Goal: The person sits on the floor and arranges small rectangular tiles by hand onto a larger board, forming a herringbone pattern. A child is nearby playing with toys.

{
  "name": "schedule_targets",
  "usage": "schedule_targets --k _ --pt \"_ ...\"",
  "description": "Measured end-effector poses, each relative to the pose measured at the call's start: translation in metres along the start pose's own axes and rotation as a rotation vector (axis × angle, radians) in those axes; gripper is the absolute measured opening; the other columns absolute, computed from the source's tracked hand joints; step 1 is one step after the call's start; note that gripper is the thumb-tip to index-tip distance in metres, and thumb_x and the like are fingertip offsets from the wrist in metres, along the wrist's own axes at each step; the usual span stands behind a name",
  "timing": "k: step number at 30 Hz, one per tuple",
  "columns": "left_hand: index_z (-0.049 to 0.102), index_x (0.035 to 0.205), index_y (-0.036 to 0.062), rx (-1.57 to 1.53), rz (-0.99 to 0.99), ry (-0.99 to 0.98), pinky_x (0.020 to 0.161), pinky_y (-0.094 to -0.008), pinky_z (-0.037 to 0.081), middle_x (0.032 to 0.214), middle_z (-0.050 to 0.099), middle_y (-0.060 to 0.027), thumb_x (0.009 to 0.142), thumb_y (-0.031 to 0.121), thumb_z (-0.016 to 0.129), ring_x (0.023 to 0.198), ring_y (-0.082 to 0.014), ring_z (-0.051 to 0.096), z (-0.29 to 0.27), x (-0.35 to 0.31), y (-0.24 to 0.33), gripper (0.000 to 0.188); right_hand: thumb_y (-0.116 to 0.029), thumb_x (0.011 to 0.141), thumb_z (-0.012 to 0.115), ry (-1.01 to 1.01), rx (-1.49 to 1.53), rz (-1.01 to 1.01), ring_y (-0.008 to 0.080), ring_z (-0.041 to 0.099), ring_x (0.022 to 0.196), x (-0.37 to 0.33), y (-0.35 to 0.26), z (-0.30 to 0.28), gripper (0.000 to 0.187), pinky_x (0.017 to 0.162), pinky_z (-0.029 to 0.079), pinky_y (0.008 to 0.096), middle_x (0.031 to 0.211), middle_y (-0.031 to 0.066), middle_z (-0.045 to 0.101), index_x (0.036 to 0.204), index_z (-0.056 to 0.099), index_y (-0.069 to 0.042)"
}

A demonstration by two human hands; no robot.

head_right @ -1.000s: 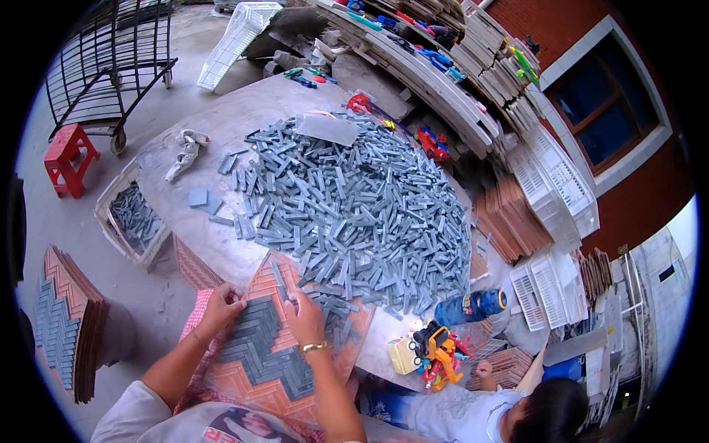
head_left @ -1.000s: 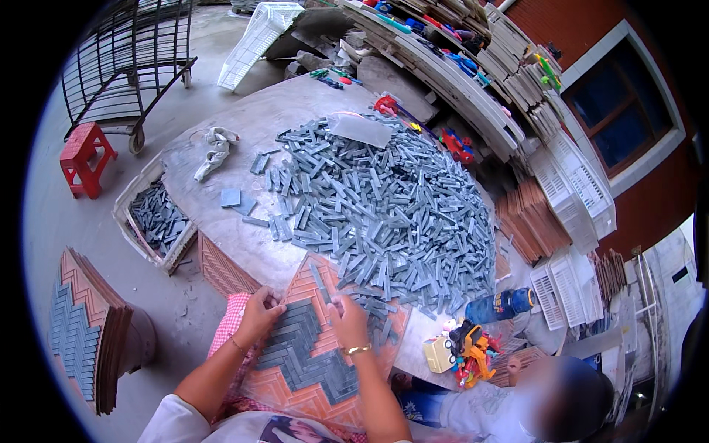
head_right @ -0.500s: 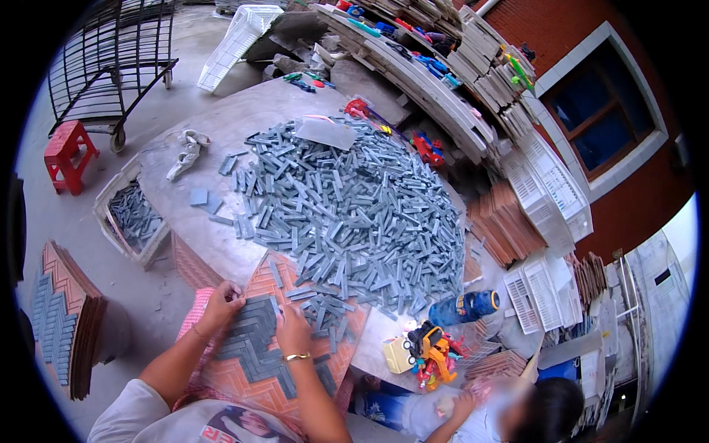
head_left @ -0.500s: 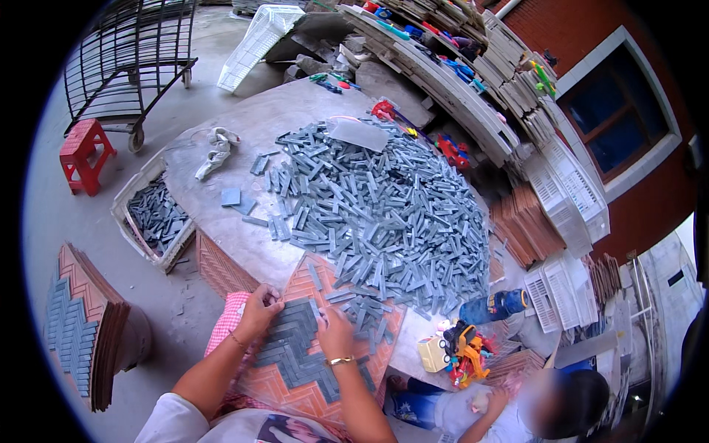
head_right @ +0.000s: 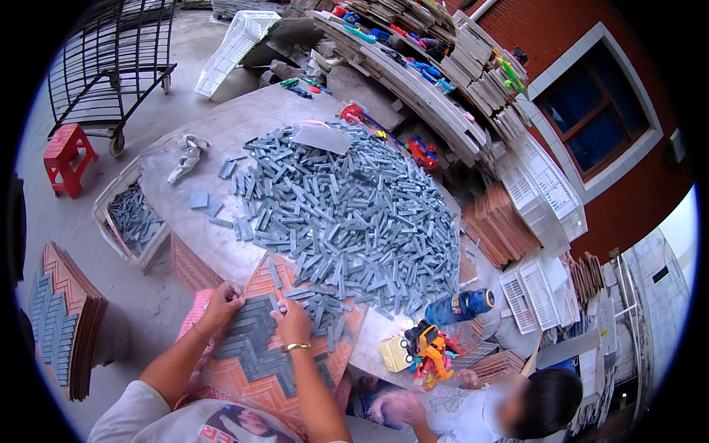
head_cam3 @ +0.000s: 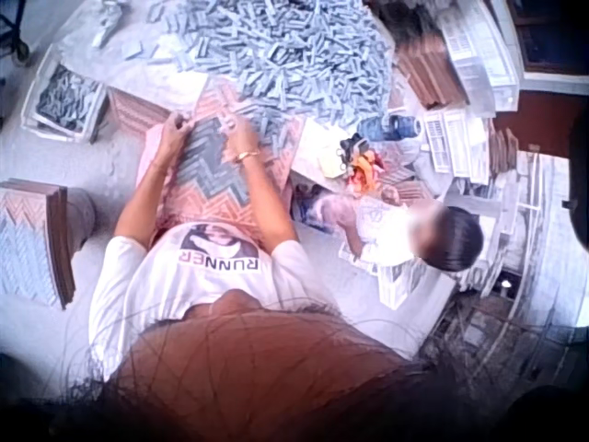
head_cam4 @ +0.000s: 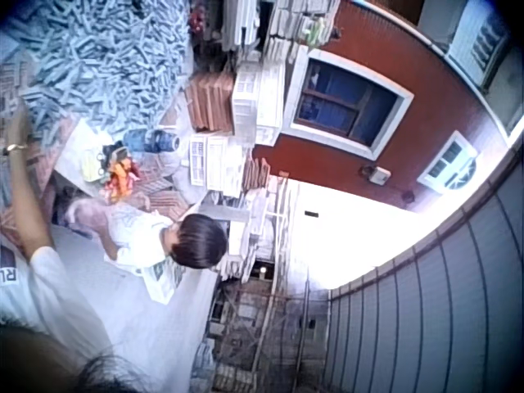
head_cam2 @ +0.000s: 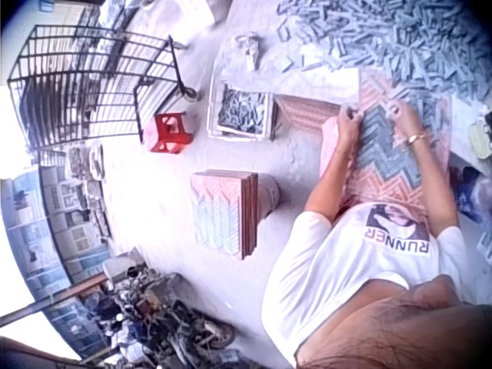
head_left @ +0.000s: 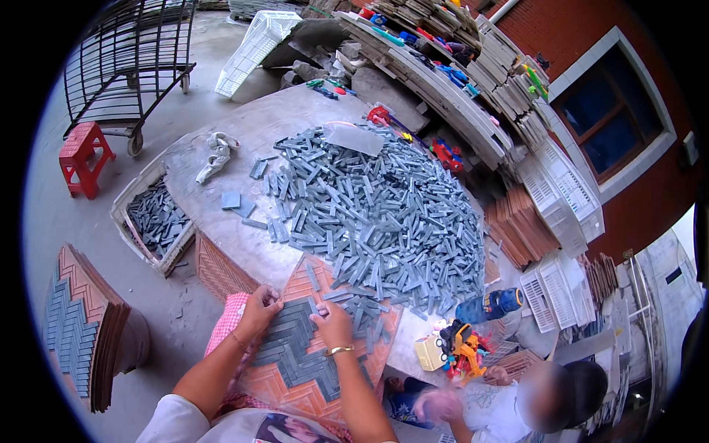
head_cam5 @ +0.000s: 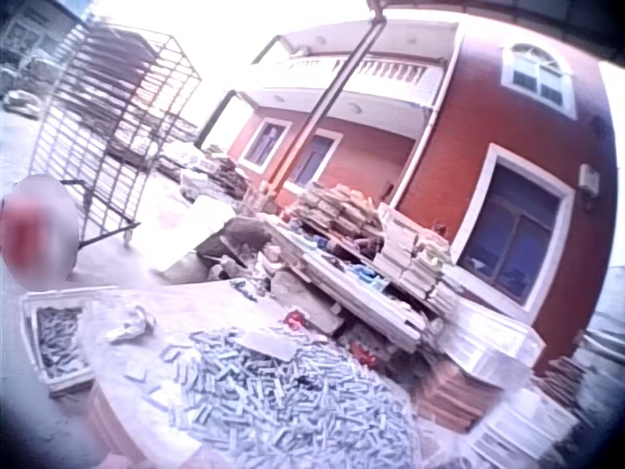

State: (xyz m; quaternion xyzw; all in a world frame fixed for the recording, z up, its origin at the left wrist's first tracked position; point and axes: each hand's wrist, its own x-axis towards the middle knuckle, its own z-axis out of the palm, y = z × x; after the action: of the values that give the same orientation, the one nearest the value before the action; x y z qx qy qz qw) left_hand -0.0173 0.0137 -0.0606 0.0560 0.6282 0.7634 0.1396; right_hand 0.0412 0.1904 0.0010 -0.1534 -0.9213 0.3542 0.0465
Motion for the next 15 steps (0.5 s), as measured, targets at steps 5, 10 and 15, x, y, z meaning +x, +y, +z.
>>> schedule_targets --k 5,10,15 --pt "0.05 0.086 0.0057 -0.003 -0.076 0.005 0.057 -0.0196 0.037 0.072 0.046 0.0036 0.074 -0.001 0.066 0.065 -0.0057 0.042 -0.006 -0.004 0.003 0.021 -0.016 0.073 0.068 -0.128 -0.076 0.05 0.0281 0.063 0.077 0.01 -0.003 -0.004 0.021 0.068 0.049 0.0388 0.082 0.0106 0.066 0.09 0.063 -0.006" --pt "0.05 0.087 0.0052 0.017 -0.047 -0.011 0.06 -0.021 0.038 0.072 0.047 0.0031 0.074 0.0 0.066 0.067 -0.0068 0.043 -0.002 0.0 -0.003 0.021 -0.012 0.078 0.059 -0.034 -0.134 -0.144 0.033 0.062 0.079 0.004 0.007 -0.005 0.014 0.07 0.048 0.0406 0.083 0.0157 0.064 0.09 0.063 -0.004" --pt "0.05 0.087 0.0048 0.06 -0.08 0.0 0.062 -0.0214 0.039 0.074 0.048 0.0021 0.074 0.0 0.066 0.068 -0.0068 0.044 -0.003 -0.005 0.01 0.021 -0.011 0.078 0.06 -0.002 -0.18 -0.163 0.0349 0.06 0.079 0.002 0.002 -0.002 0.013 0.07 0.047 0.0418 0.083 0.0164 0.062 0.089 0.064 -0.004"
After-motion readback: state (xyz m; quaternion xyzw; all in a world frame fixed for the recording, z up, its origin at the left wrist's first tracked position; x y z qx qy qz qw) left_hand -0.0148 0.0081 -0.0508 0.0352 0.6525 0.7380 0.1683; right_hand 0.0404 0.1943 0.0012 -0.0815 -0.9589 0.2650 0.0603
